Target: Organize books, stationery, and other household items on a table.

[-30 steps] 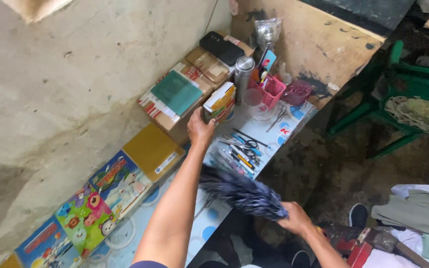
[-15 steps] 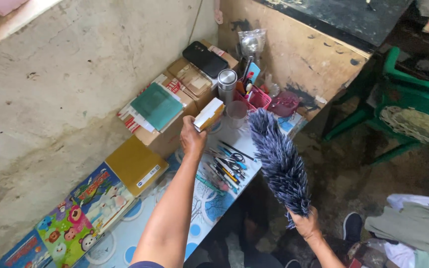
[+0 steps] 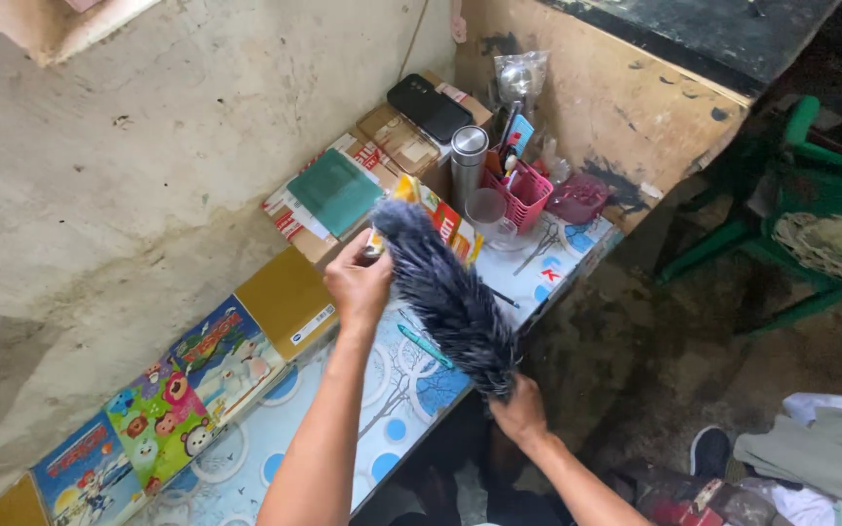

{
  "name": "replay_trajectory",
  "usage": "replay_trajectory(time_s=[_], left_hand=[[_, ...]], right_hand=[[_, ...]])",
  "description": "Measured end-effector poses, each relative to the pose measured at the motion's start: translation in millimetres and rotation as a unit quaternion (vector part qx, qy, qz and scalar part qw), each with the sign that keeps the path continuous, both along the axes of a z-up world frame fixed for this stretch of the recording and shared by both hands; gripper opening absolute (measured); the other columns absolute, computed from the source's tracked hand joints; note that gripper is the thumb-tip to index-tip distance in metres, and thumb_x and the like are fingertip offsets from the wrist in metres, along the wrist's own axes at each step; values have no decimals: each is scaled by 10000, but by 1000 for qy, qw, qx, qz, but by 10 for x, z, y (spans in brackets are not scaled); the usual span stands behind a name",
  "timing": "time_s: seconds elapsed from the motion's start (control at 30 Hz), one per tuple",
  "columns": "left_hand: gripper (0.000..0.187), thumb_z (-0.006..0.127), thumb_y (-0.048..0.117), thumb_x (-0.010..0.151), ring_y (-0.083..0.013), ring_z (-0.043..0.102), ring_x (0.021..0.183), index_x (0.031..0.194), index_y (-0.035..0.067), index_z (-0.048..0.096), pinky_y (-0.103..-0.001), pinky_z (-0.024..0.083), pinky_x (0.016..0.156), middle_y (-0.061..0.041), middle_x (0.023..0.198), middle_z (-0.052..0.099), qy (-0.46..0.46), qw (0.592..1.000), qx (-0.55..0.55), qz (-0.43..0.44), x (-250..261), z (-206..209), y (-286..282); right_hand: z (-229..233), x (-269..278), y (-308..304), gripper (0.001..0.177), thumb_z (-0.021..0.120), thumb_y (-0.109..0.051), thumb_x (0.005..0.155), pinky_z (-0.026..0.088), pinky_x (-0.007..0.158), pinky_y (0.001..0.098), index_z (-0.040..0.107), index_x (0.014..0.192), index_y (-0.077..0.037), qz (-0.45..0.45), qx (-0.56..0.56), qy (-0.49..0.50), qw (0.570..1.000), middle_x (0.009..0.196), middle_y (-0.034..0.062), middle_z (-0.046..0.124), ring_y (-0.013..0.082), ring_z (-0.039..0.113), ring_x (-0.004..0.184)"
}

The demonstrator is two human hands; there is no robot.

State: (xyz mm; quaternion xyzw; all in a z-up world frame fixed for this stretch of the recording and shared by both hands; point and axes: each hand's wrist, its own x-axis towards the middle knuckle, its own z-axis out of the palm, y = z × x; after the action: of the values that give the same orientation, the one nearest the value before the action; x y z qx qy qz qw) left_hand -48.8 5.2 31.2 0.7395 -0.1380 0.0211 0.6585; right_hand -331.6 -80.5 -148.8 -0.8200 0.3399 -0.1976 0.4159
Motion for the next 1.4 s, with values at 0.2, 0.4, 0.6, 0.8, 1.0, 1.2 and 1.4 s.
replay_trajectory(time_s=[0.2, 0.4, 0.6, 0.8, 1.0, 1.2, 1.4], left_hand=[[460, 858, 135, 798, -95, 653, 629, 1214, -12, 729, -241, 549, 547, -66, 824, 732, 104, 984, -28, -141, -172, 932, 398], [391, 802, 172, 839, -84, 735, 734, 1180, -1, 719, -230, 612, 582, -46, 927, 783, 199, 943, -82, -256, -158, 969, 366], [385, 838, 163, 830, -77, 660, 658, 1168, -1, 753, -236, 552, 545, -55, 854, 759, 177, 955, 15, -236, -123, 817, 512], [439, 877, 205, 786, -99, 657, 621, 1136, -24, 744, -250, 548, 544, -73, 823, 753, 114, 988, 3, -107, -120, 752, 425], [543, 935, 229, 733, -73, 707, 704, 1149, -41, 714, -243, 597, 646, -58, 871, 771, -11, 1000, 1, 1, -73, 592, 373], [527, 890, 209, 758, -103, 672, 638, 1199, -21, 717, -272, 566, 592, -79, 826, 757, 65, 997, -29, -27, -93, 885, 533], [566, 912, 248, 746, -78, 680, 668, 1211, -12, 718, -247, 568, 637, -51, 813, 768, -13, 1000, 18, -11, -38, 753, 648]], right_hand=[[-337, -205, -130, 265, 688, -217, 918, 561, 745, 454, 754, 1074, -13, -170, 20, -13, 985, 987, 241, 751, 400, 700, 1011], [438, -150, 209, 337, 737, -181, 747, 573, 741, 414, 740, 1056, -45, 33, 33, 65, 997, 832, 228, 760, 368, 769, 816], [-340, -157, -88, 222, 712, -105, 836, 572, 782, 413, 780, 1019, 2, -86, 120, -108, 983, 946, 187, 825, 388, 715, 919], [169, 4, 64, 228, 680, -149, 875, 563, 810, 403, 743, 1053, -21, -81, 3, -99, 992, 1020, 183, 790, 303, 776, 943], [-216, 191, 379, 308, 697, -185, 814, 565, 787, 434, 727, 1077, -26, -128, 65, -14, 989, 942, 229, 770, 365, 770, 908], [386, 237, 308, 293, 664, -210, 917, 546, 807, 459, 688, 1115, 6, -87, -133, -168, 973, 1037, 249, 739, 401, 719, 950], [434, 474, 431, 285, 677, -221, 825, 566, 765, 455, 748, 1018, -22, -115, 63, -74, 989, 894, 203, 784, 334, 791, 857]])
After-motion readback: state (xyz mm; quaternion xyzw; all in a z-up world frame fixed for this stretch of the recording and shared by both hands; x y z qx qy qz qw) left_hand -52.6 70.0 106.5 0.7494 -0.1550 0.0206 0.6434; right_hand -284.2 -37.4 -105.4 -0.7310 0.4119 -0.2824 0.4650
